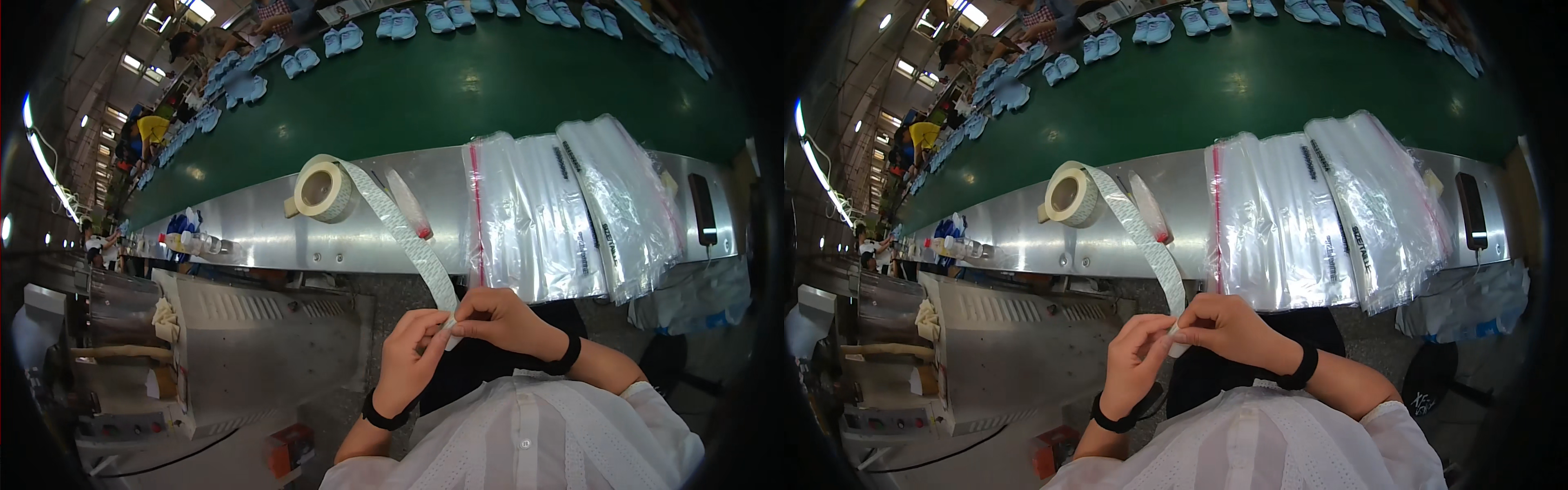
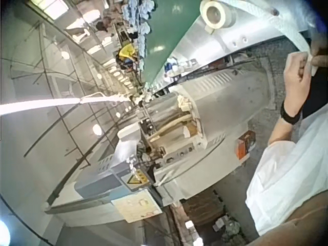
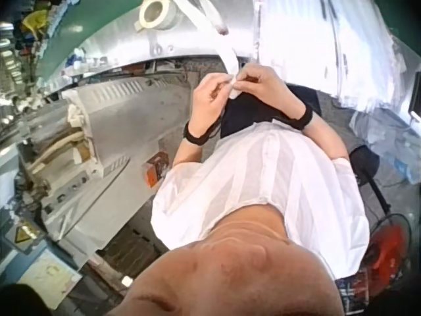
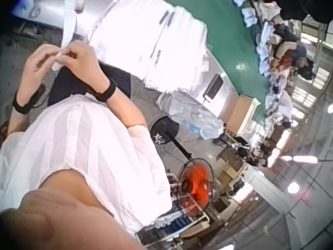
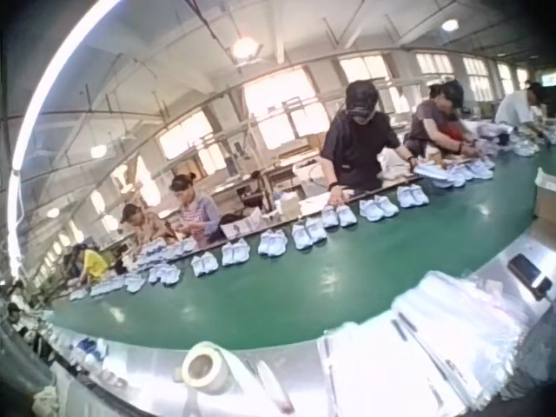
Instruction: The person stands at a factory workstation and repeatedly applies adhesive labels to a stack of clear plastic bags. They peel a label from a roll, place it on a bag, and smooth it down. The person occasionally adjusts a nearby fan. Other workers are visible in the background handling shoes on a conveyor belt.
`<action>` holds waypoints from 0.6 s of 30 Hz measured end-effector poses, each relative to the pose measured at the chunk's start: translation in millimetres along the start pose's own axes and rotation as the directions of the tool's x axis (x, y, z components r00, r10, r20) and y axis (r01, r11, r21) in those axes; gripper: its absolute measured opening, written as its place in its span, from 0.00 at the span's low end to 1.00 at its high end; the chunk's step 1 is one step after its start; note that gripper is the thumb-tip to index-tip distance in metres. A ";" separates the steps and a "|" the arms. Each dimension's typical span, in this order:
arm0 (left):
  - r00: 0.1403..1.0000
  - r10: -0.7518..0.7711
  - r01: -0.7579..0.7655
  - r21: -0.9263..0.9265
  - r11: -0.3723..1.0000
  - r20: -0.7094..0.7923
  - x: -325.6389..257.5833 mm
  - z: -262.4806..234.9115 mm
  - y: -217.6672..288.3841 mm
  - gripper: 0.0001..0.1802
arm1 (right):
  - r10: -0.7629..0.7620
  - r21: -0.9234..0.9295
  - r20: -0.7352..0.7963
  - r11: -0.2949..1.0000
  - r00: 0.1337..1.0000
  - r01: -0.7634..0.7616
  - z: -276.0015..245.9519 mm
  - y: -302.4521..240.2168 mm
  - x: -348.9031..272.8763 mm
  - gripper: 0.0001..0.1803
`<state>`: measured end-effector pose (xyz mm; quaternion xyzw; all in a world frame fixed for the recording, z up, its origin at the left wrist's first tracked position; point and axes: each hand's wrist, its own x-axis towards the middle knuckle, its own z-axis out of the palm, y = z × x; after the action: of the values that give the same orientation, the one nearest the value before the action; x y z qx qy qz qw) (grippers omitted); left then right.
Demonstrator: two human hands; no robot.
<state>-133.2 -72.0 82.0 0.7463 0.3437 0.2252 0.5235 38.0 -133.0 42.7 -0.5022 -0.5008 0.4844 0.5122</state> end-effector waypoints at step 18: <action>0.964 -0.258 0.220 -0.356 0.908 -0.061 4.0 0.4 -20.6 0.07 | 0.002 -0.153 -0.081 0.988 0.997 -0.014 4.3 10.1 5.4 0.08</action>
<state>-136.0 -64.8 62.4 0.5817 0.4149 0.2559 0.6511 33.9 -127.3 32.7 -0.5613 -0.5136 0.4257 0.4898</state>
